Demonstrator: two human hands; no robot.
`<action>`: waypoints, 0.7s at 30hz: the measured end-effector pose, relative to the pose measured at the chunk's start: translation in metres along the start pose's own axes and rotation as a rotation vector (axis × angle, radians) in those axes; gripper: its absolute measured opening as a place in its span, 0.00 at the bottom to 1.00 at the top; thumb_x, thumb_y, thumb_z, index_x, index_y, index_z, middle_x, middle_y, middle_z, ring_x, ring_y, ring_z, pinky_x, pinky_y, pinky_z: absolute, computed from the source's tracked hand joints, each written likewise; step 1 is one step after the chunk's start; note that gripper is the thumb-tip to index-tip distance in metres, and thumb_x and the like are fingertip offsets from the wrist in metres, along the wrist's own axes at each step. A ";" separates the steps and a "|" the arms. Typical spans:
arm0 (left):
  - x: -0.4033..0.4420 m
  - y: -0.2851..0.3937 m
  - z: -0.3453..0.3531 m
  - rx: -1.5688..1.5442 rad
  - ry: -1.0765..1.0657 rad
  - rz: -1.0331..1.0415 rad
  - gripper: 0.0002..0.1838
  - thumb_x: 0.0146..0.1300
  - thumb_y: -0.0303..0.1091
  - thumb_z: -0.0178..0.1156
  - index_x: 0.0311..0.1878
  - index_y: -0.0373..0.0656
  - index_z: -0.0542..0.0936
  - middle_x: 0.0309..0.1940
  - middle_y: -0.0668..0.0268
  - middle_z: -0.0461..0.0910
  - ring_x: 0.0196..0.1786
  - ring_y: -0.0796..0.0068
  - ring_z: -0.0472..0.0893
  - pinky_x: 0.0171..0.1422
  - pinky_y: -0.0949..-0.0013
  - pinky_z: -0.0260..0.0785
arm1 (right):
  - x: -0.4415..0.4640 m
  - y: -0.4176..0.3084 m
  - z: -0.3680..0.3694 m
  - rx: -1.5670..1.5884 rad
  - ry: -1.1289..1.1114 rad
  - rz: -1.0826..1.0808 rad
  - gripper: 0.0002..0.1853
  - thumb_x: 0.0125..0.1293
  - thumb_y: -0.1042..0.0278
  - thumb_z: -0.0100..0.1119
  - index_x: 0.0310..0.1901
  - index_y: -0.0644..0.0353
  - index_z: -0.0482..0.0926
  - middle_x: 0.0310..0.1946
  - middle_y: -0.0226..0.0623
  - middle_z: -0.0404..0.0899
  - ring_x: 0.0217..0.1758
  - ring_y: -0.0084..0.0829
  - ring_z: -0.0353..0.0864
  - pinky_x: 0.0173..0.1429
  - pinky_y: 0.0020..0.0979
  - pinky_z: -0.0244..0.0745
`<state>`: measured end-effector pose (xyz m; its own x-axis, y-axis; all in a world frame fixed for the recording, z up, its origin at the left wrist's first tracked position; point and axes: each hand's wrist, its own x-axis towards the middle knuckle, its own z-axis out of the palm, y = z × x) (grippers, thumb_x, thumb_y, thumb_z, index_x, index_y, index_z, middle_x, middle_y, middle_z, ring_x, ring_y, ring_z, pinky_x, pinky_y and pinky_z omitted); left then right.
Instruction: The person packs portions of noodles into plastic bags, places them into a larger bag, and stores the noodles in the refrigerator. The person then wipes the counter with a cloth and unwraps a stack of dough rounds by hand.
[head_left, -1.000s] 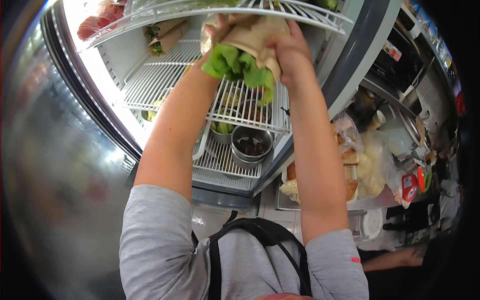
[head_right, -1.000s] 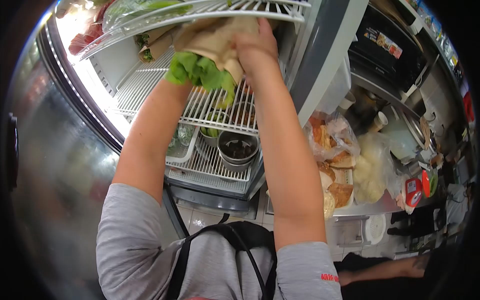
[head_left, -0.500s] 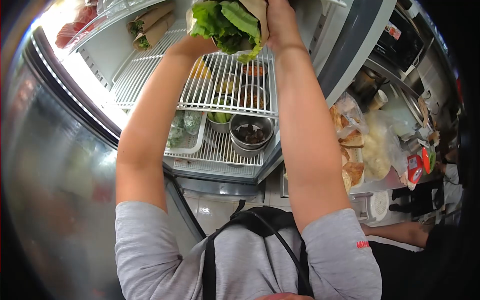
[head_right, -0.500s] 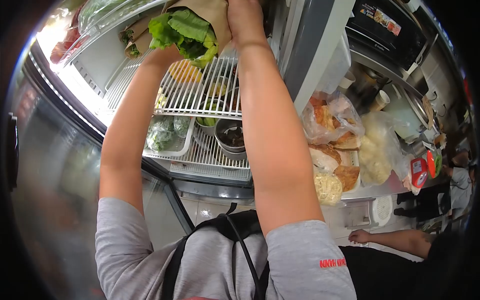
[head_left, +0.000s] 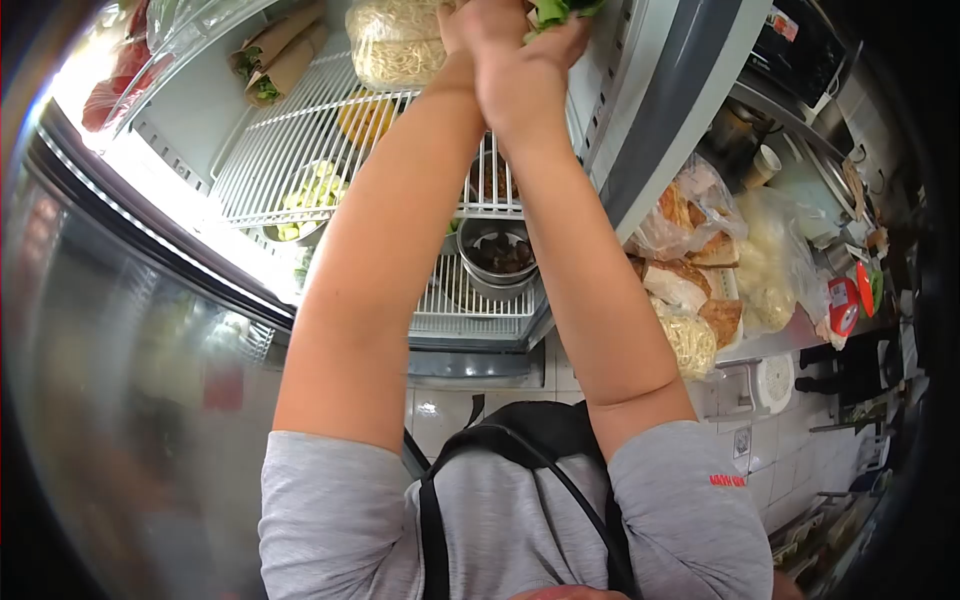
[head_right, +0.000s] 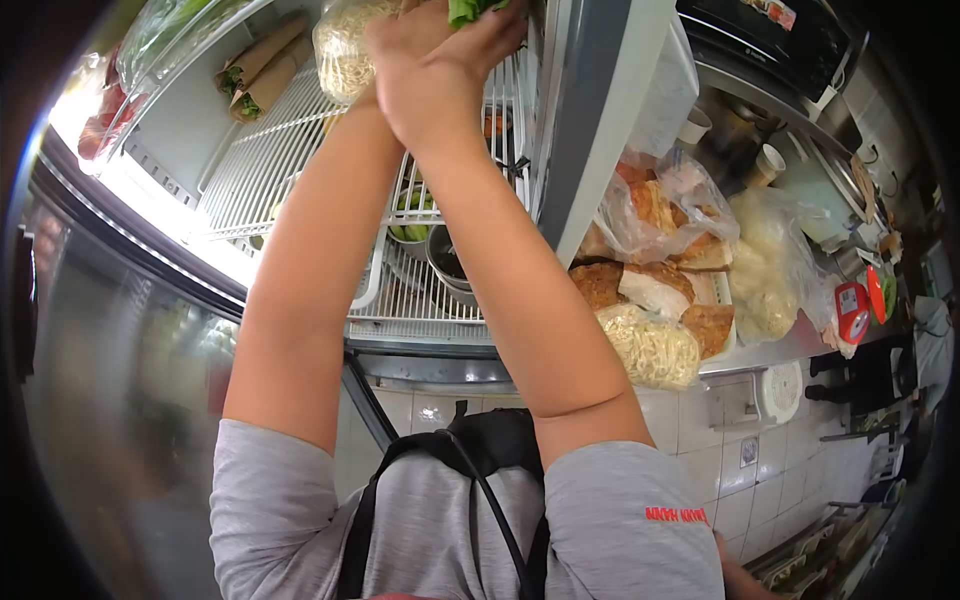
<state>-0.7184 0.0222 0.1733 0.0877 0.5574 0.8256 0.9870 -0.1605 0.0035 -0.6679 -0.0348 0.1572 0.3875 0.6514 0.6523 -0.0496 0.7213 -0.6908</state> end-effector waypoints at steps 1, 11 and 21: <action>0.000 -0.001 0.004 0.036 -0.016 0.016 0.21 0.53 0.42 0.49 0.49 0.43 0.72 0.50 0.54 0.71 0.58 0.56 0.65 0.62 0.57 0.54 | -0.007 0.012 -0.001 -0.346 0.017 -0.083 0.46 0.43 0.66 0.62 0.63 0.65 0.45 0.60 0.65 0.46 0.52 0.47 0.69 0.51 0.34 0.69; 0.028 -0.046 -0.010 -0.409 -0.481 0.322 0.27 0.52 0.46 0.52 0.55 0.43 0.68 0.57 0.55 0.64 0.65 0.59 0.53 0.67 0.52 0.43 | -0.045 -0.086 -0.156 -0.210 -1.103 0.024 0.33 0.48 0.64 0.59 0.58 0.59 0.61 0.59 0.56 0.54 0.54 0.48 0.68 0.54 0.34 0.65; 0.128 -0.017 0.063 0.125 -0.982 0.198 0.28 0.54 0.45 0.51 0.57 0.46 0.64 0.56 0.59 0.62 0.62 0.63 0.56 0.64 0.54 0.47 | -0.038 -0.081 -0.235 -0.429 -0.712 -0.315 0.19 0.43 0.75 0.60 0.42 0.58 0.75 0.42 0.41 0.72 0.39 0.36 0.75 0.41 0.29 0.70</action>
<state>-0.7151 0.1471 0.2433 0.2679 0.9631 -0.0257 0.9447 -0.2679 -0.1890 -0.4628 -0.1735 0.1149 -0.3466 0.5330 0.7719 0.3677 0.8342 -0.4109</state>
